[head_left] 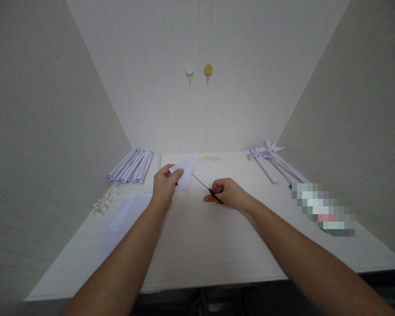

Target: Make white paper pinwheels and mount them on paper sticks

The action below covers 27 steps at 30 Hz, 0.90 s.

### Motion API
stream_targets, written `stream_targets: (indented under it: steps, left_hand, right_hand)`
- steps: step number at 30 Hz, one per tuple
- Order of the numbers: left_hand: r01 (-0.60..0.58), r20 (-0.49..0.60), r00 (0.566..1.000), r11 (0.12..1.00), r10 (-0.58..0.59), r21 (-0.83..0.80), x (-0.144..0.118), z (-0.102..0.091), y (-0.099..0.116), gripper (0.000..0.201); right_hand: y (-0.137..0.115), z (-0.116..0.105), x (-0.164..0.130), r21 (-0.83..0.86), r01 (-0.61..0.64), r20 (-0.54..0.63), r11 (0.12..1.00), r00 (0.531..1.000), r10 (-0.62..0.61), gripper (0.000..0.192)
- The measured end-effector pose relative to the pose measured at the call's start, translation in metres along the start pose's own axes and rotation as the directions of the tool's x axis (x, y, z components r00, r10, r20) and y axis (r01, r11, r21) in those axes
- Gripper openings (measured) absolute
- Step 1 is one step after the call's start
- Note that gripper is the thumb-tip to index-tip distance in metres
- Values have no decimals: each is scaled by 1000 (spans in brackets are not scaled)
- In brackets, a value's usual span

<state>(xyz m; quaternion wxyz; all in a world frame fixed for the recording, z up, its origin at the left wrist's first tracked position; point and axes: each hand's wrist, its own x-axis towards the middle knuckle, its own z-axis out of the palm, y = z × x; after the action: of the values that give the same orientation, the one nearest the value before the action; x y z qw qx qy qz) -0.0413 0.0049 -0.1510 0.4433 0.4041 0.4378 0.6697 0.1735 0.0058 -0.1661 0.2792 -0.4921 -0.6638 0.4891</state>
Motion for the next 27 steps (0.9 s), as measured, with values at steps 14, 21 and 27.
stream_targets:
  steps: [14,21,27]
  left_hand:
    - [125,85,990,980,-113,-156,-6,4,2,40]
    - [127,102,989,977,-110,-173,-6,5,3,39]
    - [128,98,988,982,-115,-136,-5,4,-1,39]
  right_hand:
    - [1,9,1,39,17,-4,999,1000,-17,60]
    - [4,12,2,46,28,-7,999,1000,-28,61]
    - [12,12,6,17,52,-21,998,998,-52,57]
